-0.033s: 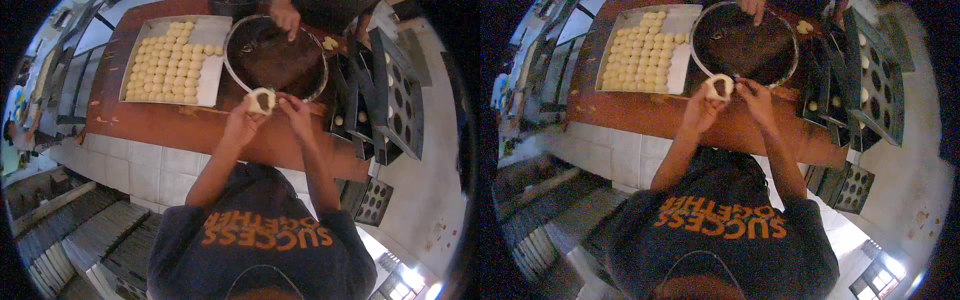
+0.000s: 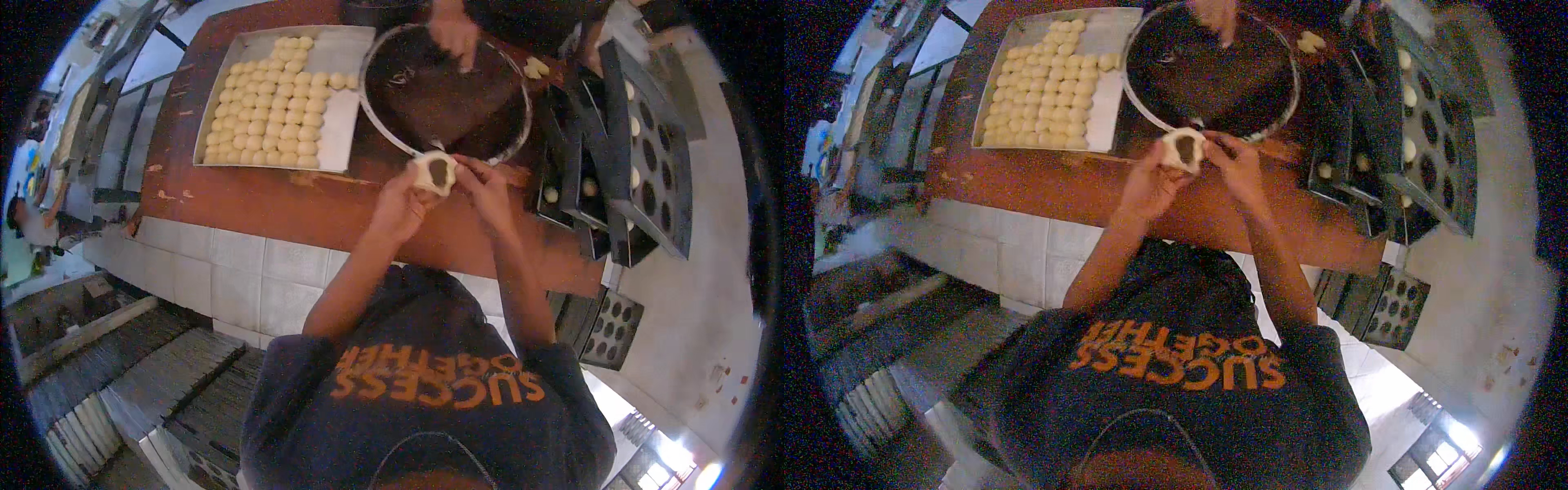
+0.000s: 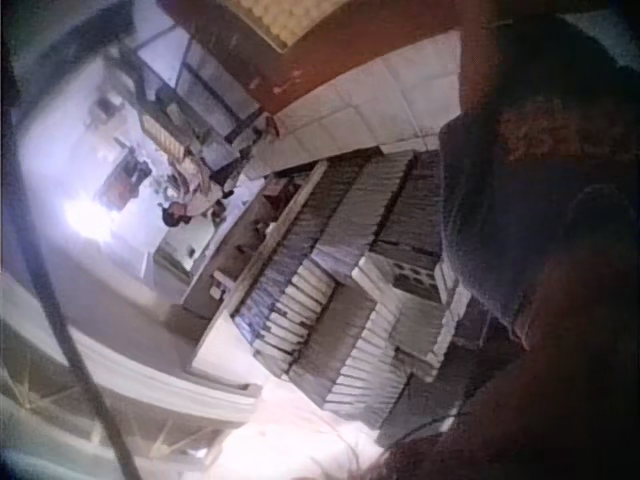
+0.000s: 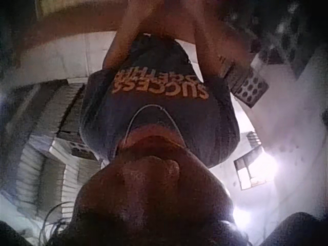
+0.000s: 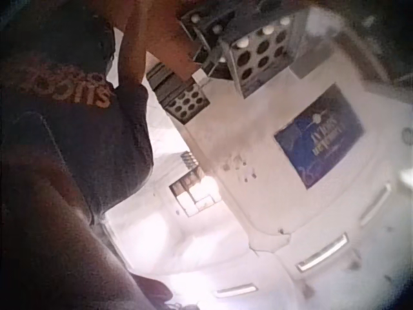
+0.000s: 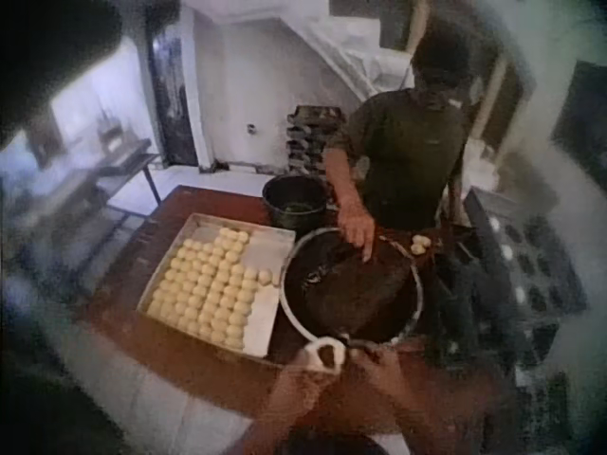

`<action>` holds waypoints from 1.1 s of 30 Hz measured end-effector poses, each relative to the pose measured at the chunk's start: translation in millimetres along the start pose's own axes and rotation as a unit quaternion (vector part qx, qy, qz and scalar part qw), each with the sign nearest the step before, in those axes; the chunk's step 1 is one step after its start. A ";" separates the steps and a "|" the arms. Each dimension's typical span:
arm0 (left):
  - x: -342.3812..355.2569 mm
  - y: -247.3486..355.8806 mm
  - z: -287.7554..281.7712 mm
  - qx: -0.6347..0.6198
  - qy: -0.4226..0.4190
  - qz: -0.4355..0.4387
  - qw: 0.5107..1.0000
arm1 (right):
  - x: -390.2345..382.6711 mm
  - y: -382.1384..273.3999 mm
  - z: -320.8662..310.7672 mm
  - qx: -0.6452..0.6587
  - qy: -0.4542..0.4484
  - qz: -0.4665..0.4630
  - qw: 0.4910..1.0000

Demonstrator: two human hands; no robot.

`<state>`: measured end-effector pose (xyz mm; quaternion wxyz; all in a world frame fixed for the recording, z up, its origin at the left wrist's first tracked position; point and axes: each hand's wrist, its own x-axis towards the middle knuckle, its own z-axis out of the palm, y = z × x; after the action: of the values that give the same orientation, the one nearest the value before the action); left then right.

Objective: The person prepares bread rolls by hand by taking portions of dough from a tray, flattening them, adding a dark filling from a bowl, and then placing the shaped rolls onto baking trays.

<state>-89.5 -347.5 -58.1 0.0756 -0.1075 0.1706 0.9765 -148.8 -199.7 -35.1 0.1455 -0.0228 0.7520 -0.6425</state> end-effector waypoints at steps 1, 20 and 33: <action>-1.4 -20.2 1.4 0.010 0.010 -0.011 1.000 | -9.6 3.3 -14.9 0.018 0.018 -0.001 1.000; -15.6 -239.0 98.8 0.107 0.024 -0.015 0.994 | -145.3 23.9 -202.2 -0.201 0.026 -0.254 0.946; -26.9 -205.1 109.2 0.083 0.009 -0.068 0.994 | -135.3 20.2 -168.1 -0.252 0.168 -0.356 0.884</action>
<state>-45.7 -121.5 -16.4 0.1487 -0.1205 0.2436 0.9508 -57.9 -4.9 -6.9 -0.2317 -0.2167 0.8431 -0.4342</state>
